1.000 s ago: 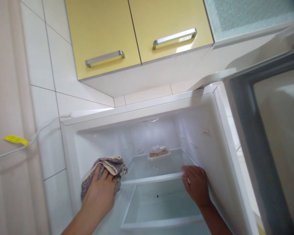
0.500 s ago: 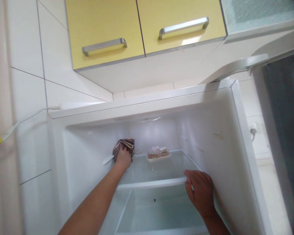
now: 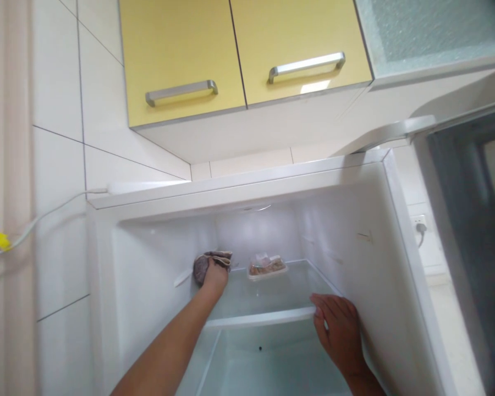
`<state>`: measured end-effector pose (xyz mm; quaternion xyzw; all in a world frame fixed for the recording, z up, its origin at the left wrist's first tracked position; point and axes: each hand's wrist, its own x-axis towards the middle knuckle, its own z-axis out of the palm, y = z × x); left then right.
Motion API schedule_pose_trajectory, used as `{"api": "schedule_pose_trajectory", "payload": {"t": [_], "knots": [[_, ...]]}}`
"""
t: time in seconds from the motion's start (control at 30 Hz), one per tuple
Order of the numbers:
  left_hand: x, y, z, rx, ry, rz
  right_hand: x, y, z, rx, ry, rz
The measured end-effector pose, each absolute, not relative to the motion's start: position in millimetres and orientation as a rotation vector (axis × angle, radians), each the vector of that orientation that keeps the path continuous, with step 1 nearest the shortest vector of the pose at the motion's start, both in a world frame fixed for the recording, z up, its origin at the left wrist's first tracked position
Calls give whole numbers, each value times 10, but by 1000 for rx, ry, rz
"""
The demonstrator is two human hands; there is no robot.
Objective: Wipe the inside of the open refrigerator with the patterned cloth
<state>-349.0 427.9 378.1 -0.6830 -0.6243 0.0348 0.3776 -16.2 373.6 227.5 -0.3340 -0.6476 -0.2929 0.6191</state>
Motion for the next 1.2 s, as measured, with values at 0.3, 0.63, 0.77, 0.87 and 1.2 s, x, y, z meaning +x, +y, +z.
{"api": "schedule_pose_trajectory", "payload": {"t": [0.3, 0.63, 0.77, 0.87, 1.2], "knots": [[-3387, 3049, 4023, -1791, -1552, 187, -157, 3727, 2268, -781, -1498, -704], [-3537, 2109, 4621, -1538, -1278, -180, -157, 3720, 2277, -812, -1507, -686], [-3446, 2496, 4805, -1441, -1367, -111, -162, 3707, 2287, -812, -1502, -694], [-3437, 2930, 4861, -1524, -1431, -174, -167, 3705, 2290, -797, -1494, -701], [-3554, 4103, 4812, -1629, -1500, -323, -166, 3769, 2274, -770, -1457, -753]]}}
